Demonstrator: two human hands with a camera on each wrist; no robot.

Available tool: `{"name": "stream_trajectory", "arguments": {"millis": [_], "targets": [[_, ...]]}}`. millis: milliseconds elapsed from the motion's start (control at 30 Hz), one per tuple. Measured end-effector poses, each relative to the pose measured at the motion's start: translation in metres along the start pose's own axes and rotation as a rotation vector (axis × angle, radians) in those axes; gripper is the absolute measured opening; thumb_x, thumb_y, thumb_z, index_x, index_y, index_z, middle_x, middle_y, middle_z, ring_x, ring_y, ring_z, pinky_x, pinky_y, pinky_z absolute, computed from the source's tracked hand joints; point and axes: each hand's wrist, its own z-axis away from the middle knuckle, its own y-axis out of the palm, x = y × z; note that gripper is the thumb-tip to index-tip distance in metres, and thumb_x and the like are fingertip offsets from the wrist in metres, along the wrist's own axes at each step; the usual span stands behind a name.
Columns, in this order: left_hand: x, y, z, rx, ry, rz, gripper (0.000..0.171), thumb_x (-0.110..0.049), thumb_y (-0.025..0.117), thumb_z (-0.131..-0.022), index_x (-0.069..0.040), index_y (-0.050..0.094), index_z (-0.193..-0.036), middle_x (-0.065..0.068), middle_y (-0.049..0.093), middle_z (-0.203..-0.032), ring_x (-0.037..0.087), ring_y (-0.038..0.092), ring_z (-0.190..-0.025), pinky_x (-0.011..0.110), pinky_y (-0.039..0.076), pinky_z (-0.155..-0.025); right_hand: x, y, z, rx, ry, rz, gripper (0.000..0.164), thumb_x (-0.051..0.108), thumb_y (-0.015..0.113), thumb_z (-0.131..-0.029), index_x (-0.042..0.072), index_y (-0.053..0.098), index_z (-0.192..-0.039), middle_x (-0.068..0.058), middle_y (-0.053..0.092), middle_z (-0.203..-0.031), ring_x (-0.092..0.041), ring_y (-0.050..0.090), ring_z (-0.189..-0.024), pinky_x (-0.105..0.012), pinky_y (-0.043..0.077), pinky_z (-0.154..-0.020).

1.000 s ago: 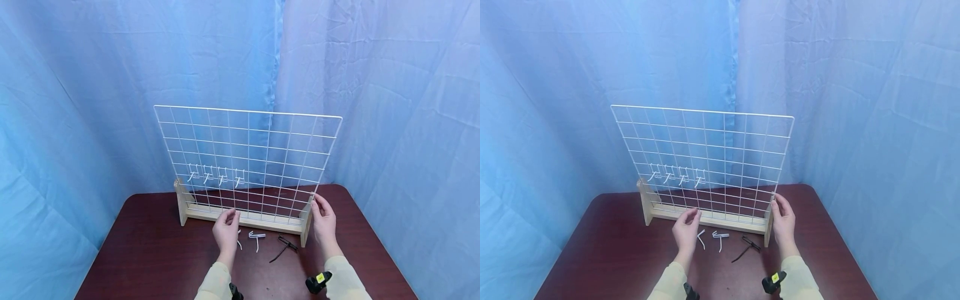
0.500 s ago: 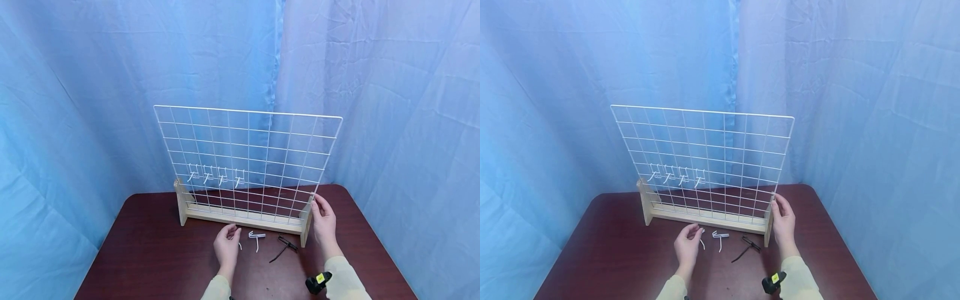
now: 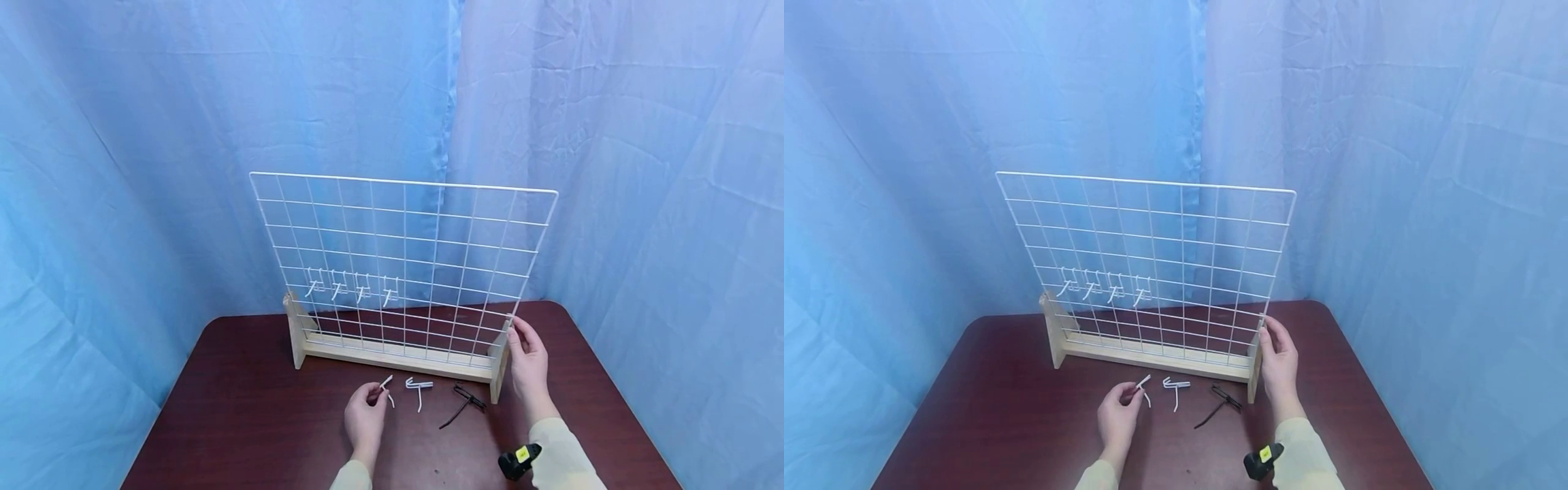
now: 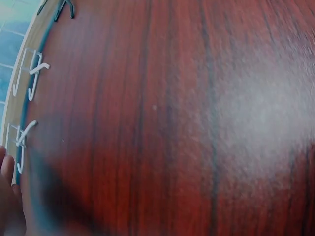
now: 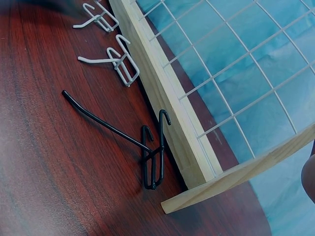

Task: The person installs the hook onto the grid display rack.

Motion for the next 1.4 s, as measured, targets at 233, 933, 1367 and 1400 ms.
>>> {"name": "stream_trajectory", "arguments": {"millis": [233,933,1367,1400], "targets": [[0.008,-0.005,-0.001,-0.001,0.003,-0.05,0.014,-0.008,0.085,-0.073,-0.012,0.074,-0.081,-0.002,0.071,-0.081,0.018,0.068,-0.075,0.038,0.053,-0.07,-0.002,0.0,-0.001,0.005,-0.005,-0.012,0.035,0.0,0.053,-0.1,-0.01,0.053,-0.134,0.012,0.064,-0.11,-0.003,0.058,-0.1,-0.012,0.047,-0.081],[0.025,-0.011,-0.003,0.063,0.134,-0.218,0.04,-0.014,0.09,-0.069,-0.006,0.075,-0.105,0.011,0.072,-0.106,0.03,0.066,-0.101,0.044,0.051,-0.09,-0.001,0.001,0.001,-0.006,-0.007,-0.009,0.033,-0.002,0.052,-0.1,-0.009,0.055,-0.132,0.013,0.064,-0.108,-0.001,0.058,-0.1,-0.011,0.047,-0.082],[0.032,-0.011,0.002,0.103,0.247,-0.298,0.048,-0.014,0.089,-0.069,-0.002,0.073,-0.114,0.014,0.069,-0.12,0.032,0.061,-0.118,0.045,0.043,-0.105,-0.002,0.0,-0.001,0.001,-0.019,-0.007,0.034,0.0,0.055,-0.099,-0.01,0.054,-0.132,0.011,0.064,-0.109,-0.002,0.058,-0.101,-0.011,0.047,-0.083],[0.032,-0.011,0.002,0.109,0.256,-0.307,0.048,-0.014,0.089,-0.07,-0.002,0.073,-0.114,0.014,0.069,-0.12,0.032,0.061,-0.119,0.045,0.042,-0.106,-0.002,0.0,-0.002,0.002,-0.015,-0.004,0.035,0.0,0.055,-0.099,-0.01,0.054,-0.133,0.012,0.064,-0.109,-0.002,0.058,-0.102,-0.011,0.047,-0.084]]}}
